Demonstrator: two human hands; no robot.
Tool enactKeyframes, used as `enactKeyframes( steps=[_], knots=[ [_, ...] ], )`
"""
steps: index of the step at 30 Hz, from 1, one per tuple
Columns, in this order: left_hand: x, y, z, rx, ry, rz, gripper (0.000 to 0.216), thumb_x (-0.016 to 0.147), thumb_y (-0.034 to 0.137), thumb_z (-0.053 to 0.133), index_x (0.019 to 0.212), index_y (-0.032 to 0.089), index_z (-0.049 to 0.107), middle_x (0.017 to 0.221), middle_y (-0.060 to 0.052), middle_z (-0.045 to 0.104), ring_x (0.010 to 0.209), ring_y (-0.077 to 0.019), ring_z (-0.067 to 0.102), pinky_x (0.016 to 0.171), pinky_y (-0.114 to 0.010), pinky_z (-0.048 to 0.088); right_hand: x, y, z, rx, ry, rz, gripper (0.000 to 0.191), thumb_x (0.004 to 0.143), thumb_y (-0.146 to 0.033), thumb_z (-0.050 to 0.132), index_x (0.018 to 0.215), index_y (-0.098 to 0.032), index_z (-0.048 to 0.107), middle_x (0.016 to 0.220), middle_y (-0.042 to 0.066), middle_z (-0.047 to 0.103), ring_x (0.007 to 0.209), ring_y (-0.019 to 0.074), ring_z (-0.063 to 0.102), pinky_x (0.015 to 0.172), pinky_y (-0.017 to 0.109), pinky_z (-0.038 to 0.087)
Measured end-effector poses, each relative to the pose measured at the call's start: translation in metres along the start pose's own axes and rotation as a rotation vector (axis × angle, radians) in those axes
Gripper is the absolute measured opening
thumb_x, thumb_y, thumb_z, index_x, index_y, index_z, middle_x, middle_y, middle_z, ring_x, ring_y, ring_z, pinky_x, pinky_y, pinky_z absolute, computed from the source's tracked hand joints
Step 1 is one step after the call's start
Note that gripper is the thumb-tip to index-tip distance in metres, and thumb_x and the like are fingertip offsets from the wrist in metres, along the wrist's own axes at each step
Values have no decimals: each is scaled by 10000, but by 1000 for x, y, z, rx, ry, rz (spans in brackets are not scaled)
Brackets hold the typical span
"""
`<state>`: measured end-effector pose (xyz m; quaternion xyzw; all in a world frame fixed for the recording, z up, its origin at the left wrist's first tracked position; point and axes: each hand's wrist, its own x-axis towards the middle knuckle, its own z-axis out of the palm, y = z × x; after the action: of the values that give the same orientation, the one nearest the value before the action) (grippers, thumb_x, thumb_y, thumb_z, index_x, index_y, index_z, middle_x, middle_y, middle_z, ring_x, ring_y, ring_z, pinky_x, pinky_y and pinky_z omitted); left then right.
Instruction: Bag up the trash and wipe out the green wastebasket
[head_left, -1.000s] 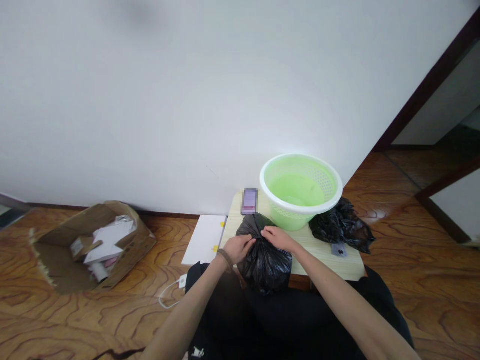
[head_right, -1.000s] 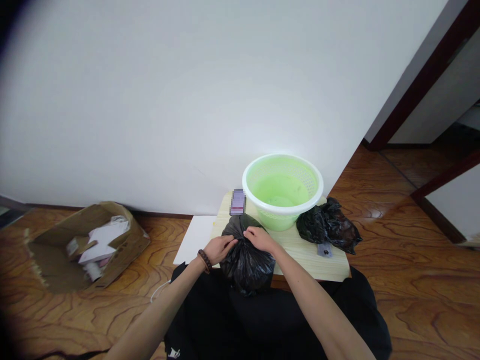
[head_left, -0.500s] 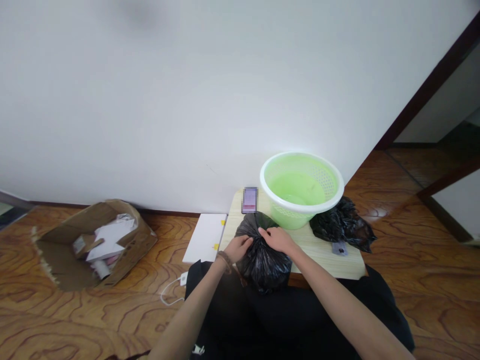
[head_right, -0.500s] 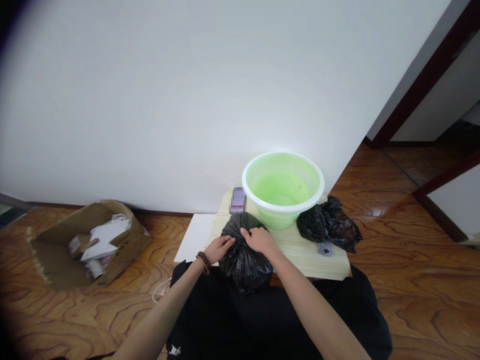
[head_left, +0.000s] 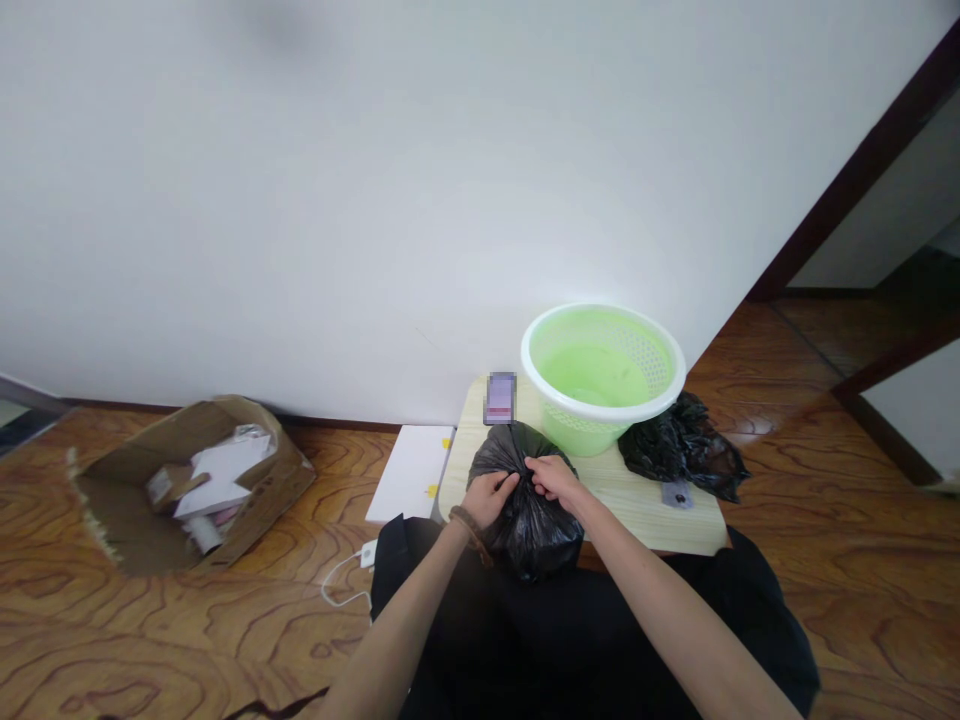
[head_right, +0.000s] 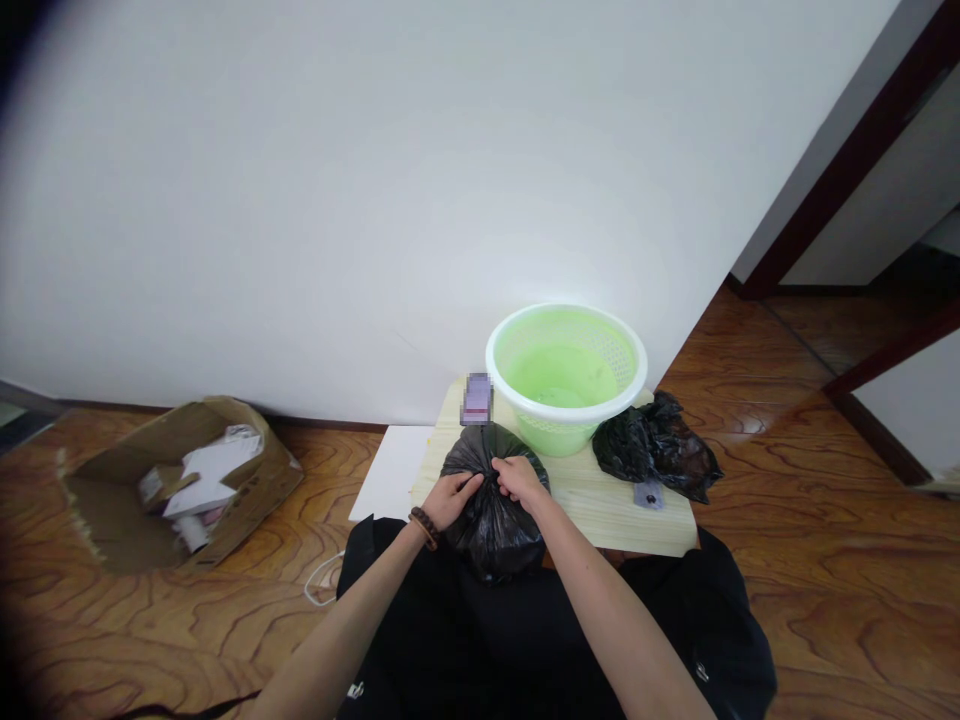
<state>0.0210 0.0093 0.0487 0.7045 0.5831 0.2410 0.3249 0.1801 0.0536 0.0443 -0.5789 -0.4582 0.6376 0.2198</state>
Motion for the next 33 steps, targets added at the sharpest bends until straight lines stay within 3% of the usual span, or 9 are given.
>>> enactKeyframes(
  steps=[6, 11, 17, 22, 28, 33],
  knots=[
    [-8, 9, -5, 271, -37, 122, 418, 902, 448, 285, 616, 181, 436, 582, 4, 495, 558, -112, 450, 561, -250, 270, 5, -1, -1, -190, 83, -117, 379, 861, -426, 427, 584, -171, 473, 477, -30, 458, 390, 66, 409, 383, 185, 254],
    [-7, 12, -12, 297, -71, 174, 418, 909, 436, 269, 629, 186, 452, 608, -8, 526, 586, -120, 484, 587, -248, 296, 7, -4, 0, -234, 102, -128, 391, 870, -433, 402, 592, -173, 488, 468, -21, 494, 380, 75, 438, 372, 181, 302],
    [-9, 7, -10, 102, -5, -42, 461, 883, 490, 280, 597, 183, 471, 571, 0, 533, 556, -122, 485, 564, -245, 323, 1, -5, -10, -273, -49, -230, 403, 883, -430, 359, 607, -167, 488, 525, -4, 555, 366, 71, 479, 313, 163, 316],
    [-9, 7, -12, -105, -130, -175, 452, 853, 485, 318, 594, 175, 520, 546, 2, 559, 538, -124, 502, 567, -246, 358, -11, -11, -15, -318, -171, -227, 286, 875, -335, 399, 683, -159, 517, 685, 26, 654, 391, 61, 529, 296, 143, 304],
    [8, 11, -16, 48, -237, -279, 307, 808, 270, 338, 556, 182, 490, 527, -9, 533, 513, -137, 480, 542, -261, 336, -14, -16, -14, -505, -181, -220, 243, 855, -255, 400, 719, -152, 574, 698, 36, 684, 383, 73, 527, 316, 160, 314],
    [23, 12, -8, 90, -232, -230, 291, 796, 217, 334, 519, 195, 418, 595, -31, 552, 588, -150, 489, 586, -263, 322, -8, -19, -12, -655, -149, -129, 459, 896, -394, 300, 622, -142, 568, 547, 68, 635, 334, 107, 487, 387, 227, 377]
  ],
)
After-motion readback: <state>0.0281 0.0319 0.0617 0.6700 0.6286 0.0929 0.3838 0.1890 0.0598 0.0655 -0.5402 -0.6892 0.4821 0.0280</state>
